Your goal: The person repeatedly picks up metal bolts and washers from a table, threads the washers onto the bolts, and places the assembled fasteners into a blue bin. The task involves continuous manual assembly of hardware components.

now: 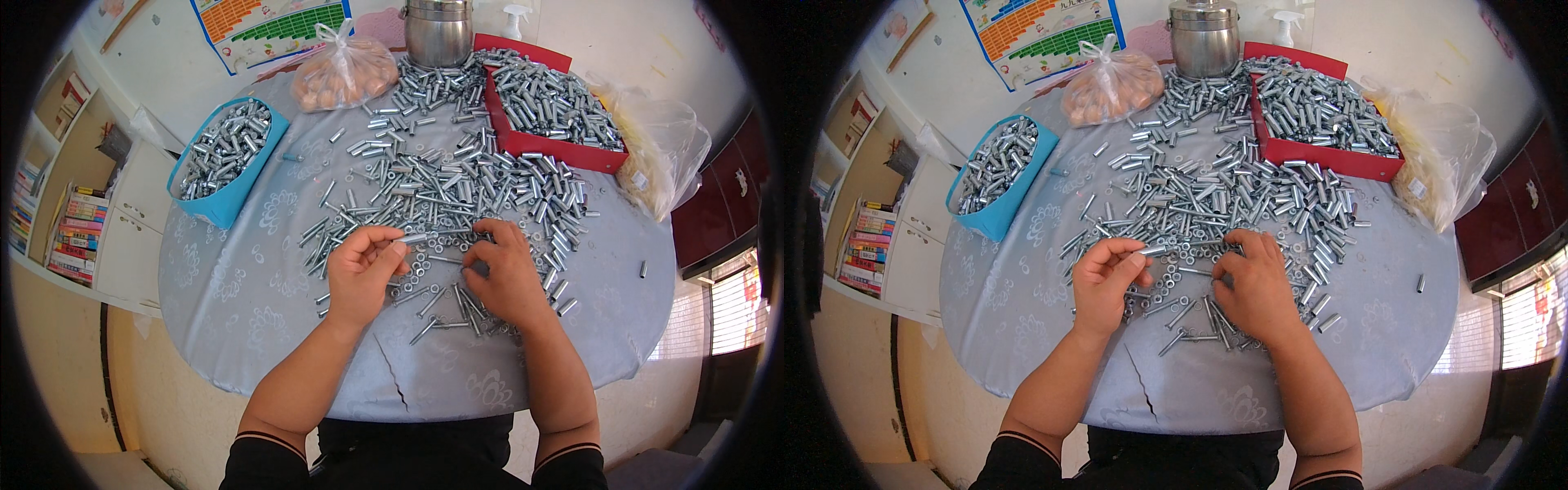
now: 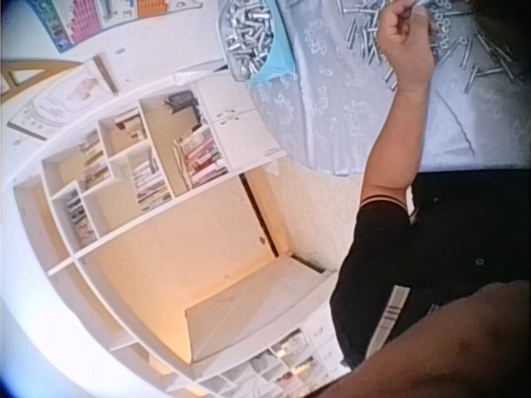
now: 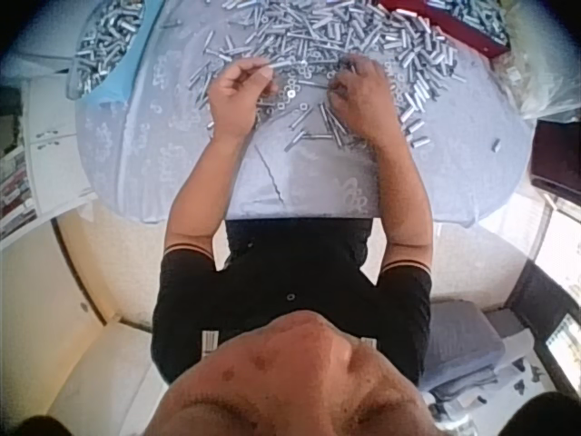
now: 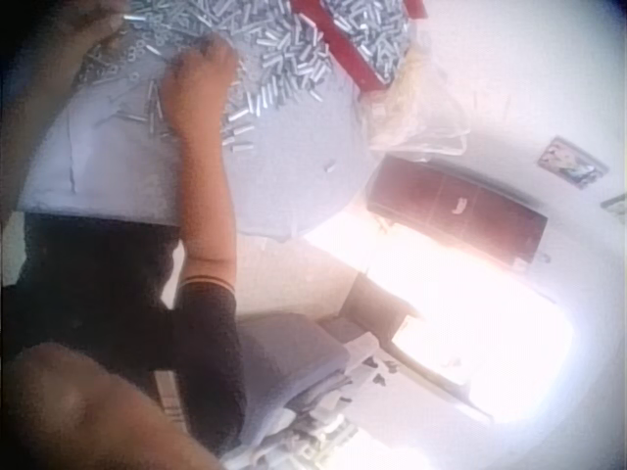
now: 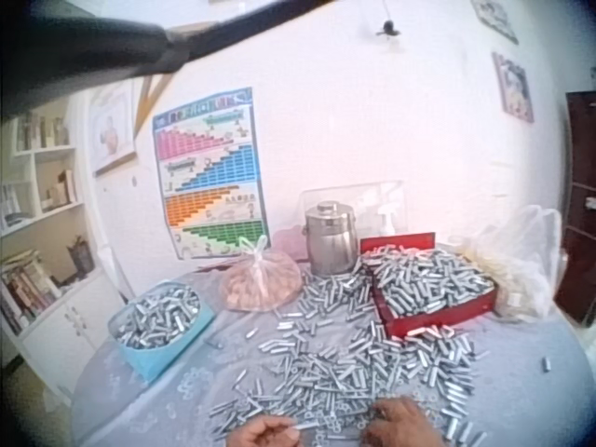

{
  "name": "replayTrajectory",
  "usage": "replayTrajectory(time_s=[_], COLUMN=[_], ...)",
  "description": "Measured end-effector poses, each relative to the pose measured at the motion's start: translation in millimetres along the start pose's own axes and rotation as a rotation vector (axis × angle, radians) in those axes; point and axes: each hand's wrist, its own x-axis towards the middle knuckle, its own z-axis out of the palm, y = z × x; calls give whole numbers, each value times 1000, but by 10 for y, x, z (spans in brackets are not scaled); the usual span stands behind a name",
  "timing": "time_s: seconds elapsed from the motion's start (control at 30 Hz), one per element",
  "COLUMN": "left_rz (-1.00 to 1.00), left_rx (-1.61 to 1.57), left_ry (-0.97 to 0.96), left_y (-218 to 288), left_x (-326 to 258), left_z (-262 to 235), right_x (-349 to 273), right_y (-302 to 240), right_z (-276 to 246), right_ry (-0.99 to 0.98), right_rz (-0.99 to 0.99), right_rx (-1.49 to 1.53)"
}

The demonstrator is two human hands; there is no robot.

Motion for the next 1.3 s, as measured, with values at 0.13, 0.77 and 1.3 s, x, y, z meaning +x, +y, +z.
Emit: replayTrajectory(time_s=[0.13,0.77,1.3], left_rz=[-7,-122,-212], left_rx=[-8,-30,-104], left_ry=[-16,-241,-245], left_y=[-6,25,11], left_x=[3,-12,17], left_z=[-6,-1,-17], right_x=[1,30,16], right_y=[-8,-95,-135], right_z=[-16,-37,-13], right_ry=[28,-76,-9], right_rz=[-26,288,387], right_rx=[42,1041,925])
